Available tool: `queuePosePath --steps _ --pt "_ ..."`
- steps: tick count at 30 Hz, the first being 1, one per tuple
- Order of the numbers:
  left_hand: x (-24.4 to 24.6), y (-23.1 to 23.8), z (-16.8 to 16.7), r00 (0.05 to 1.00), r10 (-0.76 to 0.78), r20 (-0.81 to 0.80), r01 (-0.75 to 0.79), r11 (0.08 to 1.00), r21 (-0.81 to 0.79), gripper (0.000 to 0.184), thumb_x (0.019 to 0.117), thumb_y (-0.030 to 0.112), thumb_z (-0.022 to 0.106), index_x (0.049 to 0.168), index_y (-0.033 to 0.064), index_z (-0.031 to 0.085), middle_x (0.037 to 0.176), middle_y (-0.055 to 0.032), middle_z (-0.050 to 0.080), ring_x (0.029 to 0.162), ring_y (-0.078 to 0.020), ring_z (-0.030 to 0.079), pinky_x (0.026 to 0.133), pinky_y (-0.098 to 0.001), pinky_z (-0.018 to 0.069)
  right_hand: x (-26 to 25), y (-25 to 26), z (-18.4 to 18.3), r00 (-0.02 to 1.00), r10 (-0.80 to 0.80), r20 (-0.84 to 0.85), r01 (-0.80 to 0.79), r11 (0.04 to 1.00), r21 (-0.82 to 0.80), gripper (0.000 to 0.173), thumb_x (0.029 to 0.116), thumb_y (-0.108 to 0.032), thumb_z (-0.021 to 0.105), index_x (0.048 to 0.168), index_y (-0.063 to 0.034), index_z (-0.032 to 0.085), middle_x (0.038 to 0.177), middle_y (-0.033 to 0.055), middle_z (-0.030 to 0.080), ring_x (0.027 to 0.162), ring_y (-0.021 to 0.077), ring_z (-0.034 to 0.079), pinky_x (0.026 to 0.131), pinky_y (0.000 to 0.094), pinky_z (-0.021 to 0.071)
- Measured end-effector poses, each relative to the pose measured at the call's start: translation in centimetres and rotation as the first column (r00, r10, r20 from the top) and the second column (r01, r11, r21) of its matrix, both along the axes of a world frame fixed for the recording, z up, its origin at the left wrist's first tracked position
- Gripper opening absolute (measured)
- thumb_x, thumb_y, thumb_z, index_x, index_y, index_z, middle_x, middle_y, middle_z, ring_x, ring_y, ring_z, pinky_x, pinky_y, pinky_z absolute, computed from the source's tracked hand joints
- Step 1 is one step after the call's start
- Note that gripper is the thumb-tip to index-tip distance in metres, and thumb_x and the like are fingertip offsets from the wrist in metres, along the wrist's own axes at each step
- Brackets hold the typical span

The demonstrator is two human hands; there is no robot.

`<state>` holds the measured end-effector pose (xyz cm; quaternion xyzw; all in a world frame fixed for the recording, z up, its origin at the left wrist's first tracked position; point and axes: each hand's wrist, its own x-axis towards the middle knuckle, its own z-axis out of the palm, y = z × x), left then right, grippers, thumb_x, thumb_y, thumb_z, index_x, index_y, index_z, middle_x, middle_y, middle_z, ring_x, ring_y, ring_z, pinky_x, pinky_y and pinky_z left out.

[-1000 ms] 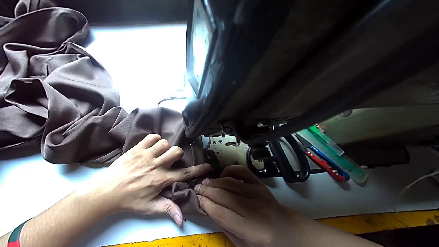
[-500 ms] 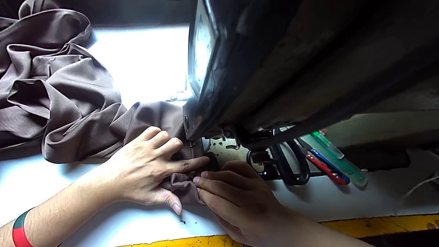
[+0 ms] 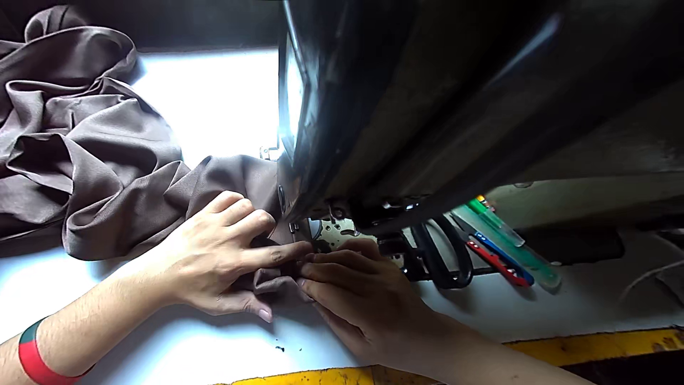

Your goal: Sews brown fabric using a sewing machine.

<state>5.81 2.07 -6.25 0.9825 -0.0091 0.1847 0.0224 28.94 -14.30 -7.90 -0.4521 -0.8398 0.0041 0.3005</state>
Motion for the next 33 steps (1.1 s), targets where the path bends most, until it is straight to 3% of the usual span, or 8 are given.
queuePosePath --steps 3,5,18,25,31,33 --pt "-0.4 0.6 0.1 0.998 -0.035 0.054 0.034 0.999 0.004 0.069 0.0946 0.076 0.039 0.112 0.0184 0.074 0.094 -0.0046 0.065 0.092 -0.0212 0.061 0.091 -0.0438 0.0438 0.0 0.3 0.1 1.0 -0.007 0.016 0.007 1.0 -0.005 0.021 0.0987 -0.017 0.056 0.1 -0.0149 0.076 0.117 -0.0025 0.075 0.113 0.0129 0.065 0.103 0.0384 0.0434" --pt "-0.3 0.7 0.1 0.998 -0.028 0.047 0.028 1.0 0.002 0.068 0.0945 0.075 0.039 0.105 0.0172 0.074 0.09 -0.0036 0.063 0.09 -0.0206 0.06 0.089 -0.0434 0.0435 0.0 0.4 0.1 1.0 -0.011 0.012 0.011 1.0 -0.001 0.021 0.0983 -0.017 0.056 0.099 -0.0149 0.077 0.117 -0.0016 0.075 0.115 0.0139 0.065 0.103 0.0392 0.0433" --pt "0.0 2.3 0.0 0.998 -0.019 0.052 0.019 1.0 -0.004 0.068 0.095 0.073 0.04 0.11 0.0164 0.075 0.09 -0.0034 0.062 0.09 -0.0201 0.059 0.088 -0.043 0.0422 -0.1 1.3 0.6 0.998 -0.052 0.046 0.052 0.999 -0.011 0.021 0.0988 -0.017 0.056 0.101 -0.015 0.077 0.121 -0.0005 0.074 0.123 0.0153 0.063 0.111 0.0446 0.0394" --pt "0.1 2.5 0.2 0.997 -0.003 0.078 0.003 1.0 0.002 0.063 0.0953 0.07 0.044 0.102 0.0152 0.075 0.089 -0.0041 0.061 0.089 -0.0199 0.058 0.087 -0.0419 0.0416 0.1 1.9 0.7 0.998 -0.057 0.03 0.058 0.998 -0.018 0.022 0.099 -0.016 0.056 0.104 -0.0127 0.077 0.124 0.0026 0.073 0.127 0.0187 0.062 0.114 0.0444 0.0407" --pt "0.5 3.3 0.4 0.996 0.001 0.093 -0.001 1.0 0.003 0.066 0.0956 0.071 0.041 0.098 0.0142 0.074 0.088 -0.0061 0.061 0.088 -0.0222 0.057 0.085 -0.0423 0.0394 0.3 2.3 0.7 0.996 -0.086 0.008 0.086 0.996 -0.01 0.025 0.1 -0.015 0.056 0.11 -0.0098 0.078 0.123 0.0076 0.072 0.123 0.0217 0.064 0.11 0.0424 0.0448" --pt "0.5 3.4 0.4 0.996 0.01 0.089 -0.01 1.0 -0.006 0.071 0.0943 0.074 0.041 0.103 0.0131 0.076 0.091 -0.0087 0.064 0.091 -0.0247 0.058 0.086 -0.0444 0.0397 0.3 2.3 0.6 0.993 -0.115 -0.007 0.115 0.993 -0.015 0.025 0.0997 -0.016 0.058 0.11 -0.0103 0.079 0.122 0.0085 0.072 0.121 0.0226 0.064 0.106 0.0403 0.0486"
